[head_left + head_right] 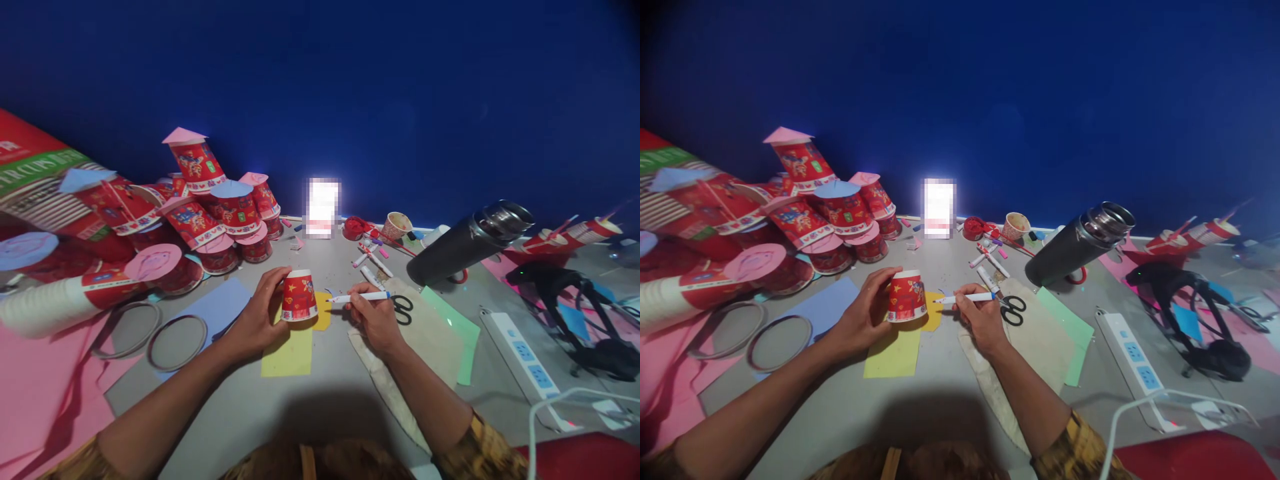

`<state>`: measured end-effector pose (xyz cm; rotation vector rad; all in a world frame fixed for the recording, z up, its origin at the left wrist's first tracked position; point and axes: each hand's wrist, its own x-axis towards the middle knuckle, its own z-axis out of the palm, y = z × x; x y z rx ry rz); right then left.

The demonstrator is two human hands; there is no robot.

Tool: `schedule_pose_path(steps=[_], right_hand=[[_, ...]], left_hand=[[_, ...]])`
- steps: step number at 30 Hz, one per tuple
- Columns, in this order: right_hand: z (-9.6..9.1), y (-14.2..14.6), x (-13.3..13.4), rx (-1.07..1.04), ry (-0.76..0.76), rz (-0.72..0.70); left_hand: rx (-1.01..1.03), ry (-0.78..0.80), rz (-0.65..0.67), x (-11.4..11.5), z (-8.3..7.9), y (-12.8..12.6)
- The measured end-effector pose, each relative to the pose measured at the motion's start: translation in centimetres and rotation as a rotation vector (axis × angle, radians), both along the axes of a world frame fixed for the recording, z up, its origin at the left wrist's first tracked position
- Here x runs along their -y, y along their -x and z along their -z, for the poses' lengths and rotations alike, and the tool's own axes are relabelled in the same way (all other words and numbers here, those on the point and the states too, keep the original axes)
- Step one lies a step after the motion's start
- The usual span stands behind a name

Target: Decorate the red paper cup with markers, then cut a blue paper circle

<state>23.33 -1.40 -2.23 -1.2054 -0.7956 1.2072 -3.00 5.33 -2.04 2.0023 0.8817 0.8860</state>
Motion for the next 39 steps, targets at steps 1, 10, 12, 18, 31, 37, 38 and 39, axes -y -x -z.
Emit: schedule_pose_path(steps=[1,10,12,18,31,37,38,39], right_hand=[[-0.1,0.0,0.0,0.002,-0.001,0.002],[-0.4,0.0,-0.1,0.03,-0.006,0.021],[-0.2,0.0,-0.1,0.029,-0.004,0.014],[0.1,-0.2,-0.2,0.022,-0.02,0.019],[0.0,1.7,1.0,0.589,-0.361,0.078],[-0.2,1.1,0.6,0.511,-0.28,0.207],[-0.3,0.6,0.5,0.424,-0.236,0.214],[-0.4,0.0,0.3,0.326,-0.186,0.198]], left_hand=[[0.01,0.005,0.002,0.0,0.0,0.0],[-0.055,0.016,-0.017,-0.7,-0.2,0.4],[-0.077,-0.018,-0.015,-0.8,-0.3,0.5],[-0.042,-0.009,-0.073,-0.4,-0.8,0.3],[0.283,0.398,-0.234,2.3,-1.5,-2.8],[0.306,0.412,-0.153,3.7,-1.6,-3.2],[0.314,0.421,-0.096,3.6,-1.8,-2.8],[0.322,0.43,-0.03,3.5,-2.0,-2.4]])
